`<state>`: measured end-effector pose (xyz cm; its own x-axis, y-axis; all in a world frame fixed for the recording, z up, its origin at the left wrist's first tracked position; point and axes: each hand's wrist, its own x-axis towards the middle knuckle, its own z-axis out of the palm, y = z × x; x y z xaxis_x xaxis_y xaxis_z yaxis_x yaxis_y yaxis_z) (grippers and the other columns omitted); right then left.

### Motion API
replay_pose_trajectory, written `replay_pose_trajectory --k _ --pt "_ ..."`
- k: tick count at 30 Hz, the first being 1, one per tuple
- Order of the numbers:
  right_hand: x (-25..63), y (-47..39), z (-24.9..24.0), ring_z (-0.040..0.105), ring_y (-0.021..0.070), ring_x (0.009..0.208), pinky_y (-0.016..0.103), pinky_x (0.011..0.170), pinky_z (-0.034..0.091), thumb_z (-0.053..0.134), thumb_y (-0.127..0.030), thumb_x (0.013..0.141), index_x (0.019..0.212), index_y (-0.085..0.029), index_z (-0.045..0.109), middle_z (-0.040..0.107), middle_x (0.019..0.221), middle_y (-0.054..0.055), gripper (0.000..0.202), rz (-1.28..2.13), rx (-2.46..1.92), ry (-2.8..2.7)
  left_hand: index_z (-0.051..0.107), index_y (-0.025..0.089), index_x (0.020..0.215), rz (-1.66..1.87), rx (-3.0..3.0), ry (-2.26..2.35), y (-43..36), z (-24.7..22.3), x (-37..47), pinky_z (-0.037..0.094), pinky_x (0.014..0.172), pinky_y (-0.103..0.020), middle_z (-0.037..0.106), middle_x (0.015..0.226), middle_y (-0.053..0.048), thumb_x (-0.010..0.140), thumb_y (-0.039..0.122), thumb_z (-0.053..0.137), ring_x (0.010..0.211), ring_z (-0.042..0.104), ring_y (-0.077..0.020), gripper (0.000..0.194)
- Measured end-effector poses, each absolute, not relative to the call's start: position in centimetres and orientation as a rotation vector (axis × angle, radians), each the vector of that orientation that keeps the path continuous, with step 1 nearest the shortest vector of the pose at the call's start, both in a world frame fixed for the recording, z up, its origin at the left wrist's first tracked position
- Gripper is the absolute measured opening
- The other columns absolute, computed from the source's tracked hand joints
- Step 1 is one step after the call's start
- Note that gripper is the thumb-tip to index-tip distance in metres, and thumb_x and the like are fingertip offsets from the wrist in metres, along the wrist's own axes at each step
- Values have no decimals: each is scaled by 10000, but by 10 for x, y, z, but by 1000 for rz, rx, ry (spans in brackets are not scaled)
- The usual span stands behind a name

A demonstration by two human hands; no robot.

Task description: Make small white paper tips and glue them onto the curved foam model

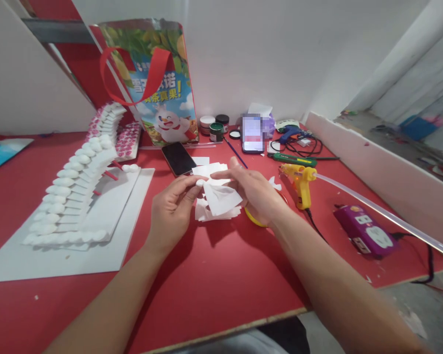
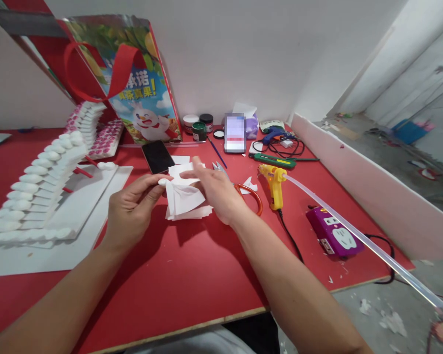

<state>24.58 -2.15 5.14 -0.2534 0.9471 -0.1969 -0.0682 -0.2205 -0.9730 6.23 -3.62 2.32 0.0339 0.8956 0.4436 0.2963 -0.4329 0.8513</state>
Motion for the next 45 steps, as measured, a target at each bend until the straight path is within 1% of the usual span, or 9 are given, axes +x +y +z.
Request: replay_pose_trajectory --k 3,6,9,16,20,24,28,33,45 --pt "251 -17 54 752 248 800 425 768 612 228 -444 1094 1202 -105 642 766 904 147 546 2195 -896 -862 779 232 1046 1407 1767 1175 -36 25 60 554 916 -311 774 1077 -36 969 302 648 1015 713 -206 168" --pt "249 -19 54 773 269 883 481 841 615 265 -360 1093 1199 -127 615 773 946 133 434 2401 -649 -758 788 255 1033 1414 1768 1140 -35 25 59 555 938 -331 777 1079 -39 962 310 659 1022 714 -217 158" --pt "246 -22 54 745 233 813 485 834 619 356 -329 1079 1136 -152 625 745 855 87 326 2401 -611 -677 796 260 1031 1416 1798 1125 -34 24 59 558 943 -354 781 1075 -47 960 317 659 1013 714 -228 165" --pt "245 -23 57 402 82 540 240 610 525 442 -290 1069 968 -161 641 484 706 -37 258 2370 -653 -681 802 236 1041 1407 1837 1113 -34 24 61 550 943 -342 784 1064 -52 963 297 650 997 711 -215 182" --pt "243 -27 54 378 83 568 223 586 450 621 -322 983 970 -170 654 449 715 -48 157 2156 -767 -938 803 235 1055 1410 1768 1152 -34 21 62 563 920 -334 793 1072 -47 950 322 672 991 725 -216 189" --pt "240 -29 49 397 94 571 229 556 374 647 -443 947 911 -161 661 448 641 -54 284 1803 -900 -1338 804 231 1055 1416 1694 1199 -36 20 63 582 888 -323 803 1064 -46 932 336 701 975 740 -216 191" --pt "238 -31 46 435 106 560 258 558 321 575 -400 980 747 -157 670 502 579 -30 350 1114 -1183 -1732 804 219 1042 1393 1589 1200 -39 18 67 598 828 -324 812 986 -49 914 357 721 902 752 -218 205" --pt "229 -43 42 547 147 640 296 627 324 508 -275 997 749 -153 691 661 698 56 332 323 -1331 -1962 809 238 1049 1435 1486 1235 -43 11 75 597 866 -346 813 1036 -47 897 363 741 948 753 -227 209" --pt "230 -44 41 643 181 717 296 687 416 468 -254 1026 821 -160 686 722 778 84 313 267 -1243 -1994 806 270 1131 1584 1851 1205 -47 15 78 558 800 -319 785 936 -31 943 255 690 864 691 -178 221"
